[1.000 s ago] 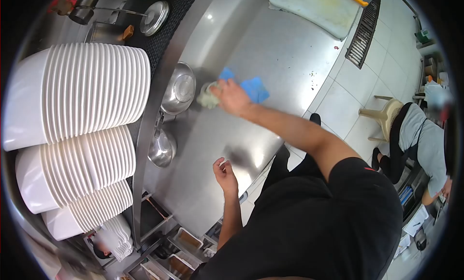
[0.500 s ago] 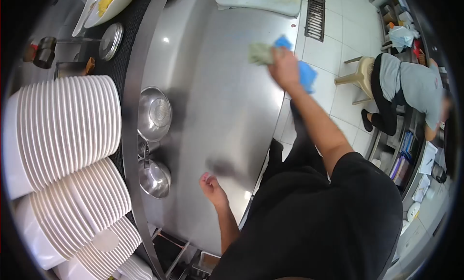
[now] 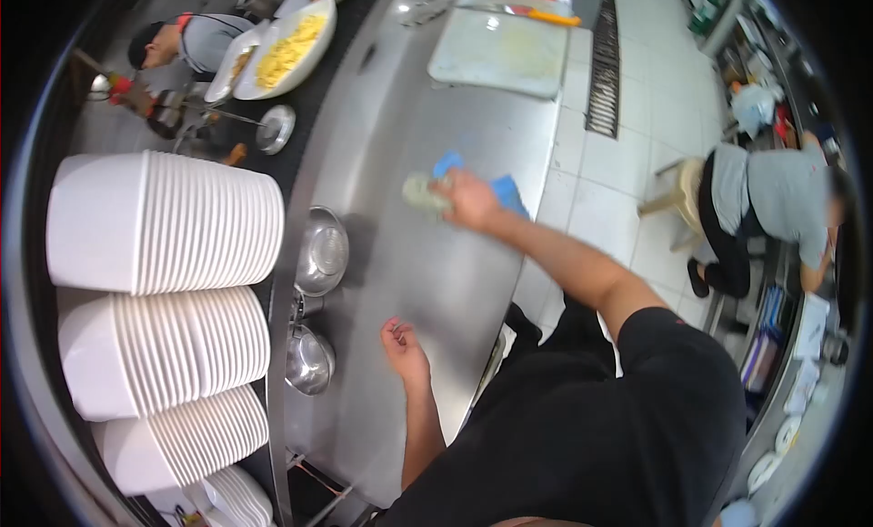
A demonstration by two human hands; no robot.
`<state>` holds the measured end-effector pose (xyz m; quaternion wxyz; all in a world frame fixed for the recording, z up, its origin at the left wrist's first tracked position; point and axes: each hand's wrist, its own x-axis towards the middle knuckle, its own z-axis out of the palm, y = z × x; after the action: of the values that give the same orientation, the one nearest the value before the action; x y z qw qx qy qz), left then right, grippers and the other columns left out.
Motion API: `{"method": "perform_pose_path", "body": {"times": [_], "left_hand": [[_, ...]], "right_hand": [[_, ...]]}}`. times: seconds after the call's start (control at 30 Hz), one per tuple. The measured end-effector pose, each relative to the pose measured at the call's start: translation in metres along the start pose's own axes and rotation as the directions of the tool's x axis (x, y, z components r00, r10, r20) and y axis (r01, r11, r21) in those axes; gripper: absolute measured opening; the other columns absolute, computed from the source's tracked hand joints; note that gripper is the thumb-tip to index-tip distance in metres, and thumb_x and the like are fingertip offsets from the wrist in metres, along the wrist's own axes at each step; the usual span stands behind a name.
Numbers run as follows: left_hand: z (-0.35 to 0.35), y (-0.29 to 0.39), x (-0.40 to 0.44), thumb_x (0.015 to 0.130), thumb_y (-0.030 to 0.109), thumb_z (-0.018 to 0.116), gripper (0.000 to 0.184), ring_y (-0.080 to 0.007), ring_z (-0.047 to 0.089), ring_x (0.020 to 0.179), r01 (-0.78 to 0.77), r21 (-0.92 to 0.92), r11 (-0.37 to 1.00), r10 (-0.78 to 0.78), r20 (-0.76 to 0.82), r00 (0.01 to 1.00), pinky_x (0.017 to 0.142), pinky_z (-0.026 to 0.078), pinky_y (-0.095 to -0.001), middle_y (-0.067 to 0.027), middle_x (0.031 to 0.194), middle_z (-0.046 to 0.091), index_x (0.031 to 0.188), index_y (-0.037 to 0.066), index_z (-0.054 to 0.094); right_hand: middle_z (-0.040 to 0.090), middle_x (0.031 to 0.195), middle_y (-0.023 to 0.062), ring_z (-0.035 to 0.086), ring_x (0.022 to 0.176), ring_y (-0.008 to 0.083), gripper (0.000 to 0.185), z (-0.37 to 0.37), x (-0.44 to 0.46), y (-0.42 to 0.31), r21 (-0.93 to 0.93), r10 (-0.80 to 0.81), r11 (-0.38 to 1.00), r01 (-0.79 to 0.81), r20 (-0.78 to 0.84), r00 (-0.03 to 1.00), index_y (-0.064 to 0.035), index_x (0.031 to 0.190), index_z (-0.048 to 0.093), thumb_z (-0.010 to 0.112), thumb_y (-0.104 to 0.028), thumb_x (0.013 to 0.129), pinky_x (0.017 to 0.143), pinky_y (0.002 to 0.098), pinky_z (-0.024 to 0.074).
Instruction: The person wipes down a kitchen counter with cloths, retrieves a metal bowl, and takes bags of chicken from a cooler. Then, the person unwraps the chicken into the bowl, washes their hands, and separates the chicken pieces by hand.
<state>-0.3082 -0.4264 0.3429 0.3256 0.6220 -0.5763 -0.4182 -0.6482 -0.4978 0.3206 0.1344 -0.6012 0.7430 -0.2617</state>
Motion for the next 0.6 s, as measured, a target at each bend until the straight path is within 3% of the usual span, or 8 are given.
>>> {"method": "perform_pose_path", "body": {"times": [0.1,0.17,0.23,0.3,0.37,0.43,0.53,0.6], "left_hand": [[0.016,-0.004,0.001,0.098,0.008,0.061,0.030,-0.0126,0.060,0.094,-0.051,0.025,0.998,0.051,0.001,0.999,0.079,0.049,-0.0271,-0.0053,0.109,0.061,0.127,0.005,0.055],[0.025,0.001,0.002,0.097,0.006,0.062,0.029,-0.0149,0.062,0.097,-0.101,0.041,0.994,0.102,-0.026,0.994,0.080,0.051,-0.0292,-0.0075,0.117,0.060,0.125,0.005,0.055],[0.037,0.016,-0.009,0.096,0.006,0.063,0.028,-0.0163,0.063,0.098,-0.144,0.053,0.988,0.147,-0.054,0.988,0.080,0.052,-0.0298,-0.0083,0.120,0.060,0.124,0.005,0.056],[0.049,0.020,-0.015,0.095,0.005,0.064,0.027,-0.0174,0.063,0.098,-0.118,0.001,0.993,0.117,-0.081,0.990,0.080,0.052,-0.0304,-0.0094,0.123,0.059,0.121,0.005,0.057],[0.062,0.025,-0.021,0.095,0.005,0.064,0.025,-0.0179,0.064,0.098,-0.084,0.001,0.996,0.084,-0.088,0.993,0.079,0.053,-0.0306,-0.0099,0.123,0.059,0.119,0.005,0.058],[0.078,0.032,-0.024,0.095,0.005,0.064,0.024,-0.0177,0.064,0.096,-0.056,0.044,0.997,0.060,-0.086,0.995,0.078,0.053,-0.0304,-0.0097,0.122,0.059,0.118,0.004,0.059],[0.116,0.026,-0.015,0.097,0.008,0.064,0.024,-0.0124,0.059,0.089,-0.100,0.022,0.995,0.101,-0.089,0.991,0.071,0.050,-0.0276,-0.0076,0.105,0.062,0.120,0.006,0.058],[0.146,0.052,-0.015,0.096,0.007,0.064,0.025,-0.0128,0.059,0.087,-0.131,0.051,0.990,0.135,-0.091,0.987,0.072,0.050,-0.0283,-0.0069,0.105,0.061,0.120,0.007,0.058]], "right_hand": [[0.054,0.131,0.0152,0.057,0.117,0.0371,0.062,0.046,0.015,-0.013,-0.022,-0.219,0.975,0.220,0.052,0.974,-0.0198,0.140,0.058,0.077,-0.027,0.082,0.099,0.0473,0.0506],[0.056,0.129,0.0151,0.057,0.117,0.0375,0.059,0.041,0.037,0.001,-0.009,-0.179,0.984,0.180,0.029,0.983,-0.0176,0.139,0.058,0.076,-0.027,0.083,0.103,0.0470,0.0482],[0.058,0.128,0.0170,0.057,0.119,0.0377,0.060,0.022,0.062,0.045,-0.103,-0.098,0.990,0.099,0.015,0.995,-0.0139,0.138,0.058,0.077,-0.028,0.083,0.104,0.0474,0.0472],[0.058,0.128,0.0188,0.055,0.123,0.0390,0.061,-0.002,0.073,0.108,-0.161,0.031,0.985,-0.064,-0.200,0.979,-0.0123,0.139,0.058,0.077,-0.024,0.083,0.105,0.0475,0.0473],[0.058,0.127,0.0199,0.055,0.124,0.0401,0.060,-0.058,0.057,0.149,-0.141,0.203,0.961,-0.239,-0.231,0.952,-0.0111,0.137,0.058,0.078,-0.026,0.082,0.102,0.0480,0.0494],[0.059,0.124,0.0216,0.059,0.118,0.0411,0.059,-0.086,0.028,0.196,-0.161,0.237,0.944,-0.287,-0.274,0.932,-0.0104,0.134,0.060,0.078,-0.028,0.081,0.095,0.0484,0.0531],[0.060,0.119,0.0231,0.064,0.107,0.0417,0.058,-0.132,-0.013,0.231,-0.105,0.360,0.916,-0.387,-0.208,0.909,-0.0115,0.132,0.062,0.078,-0.028,0.078,0.089,0.0490,0.0558],[0.061,0.117,0.0232,0.066,0.103,0.0421,0.058,-0.160,-0.024,0.238,-0.058,0.451,0.885,-0.461,-0.131,0.883,-0.0123,0.131,0.063,0.078,-0.028,0.077,0.087,0.0488,0.0562]]}}
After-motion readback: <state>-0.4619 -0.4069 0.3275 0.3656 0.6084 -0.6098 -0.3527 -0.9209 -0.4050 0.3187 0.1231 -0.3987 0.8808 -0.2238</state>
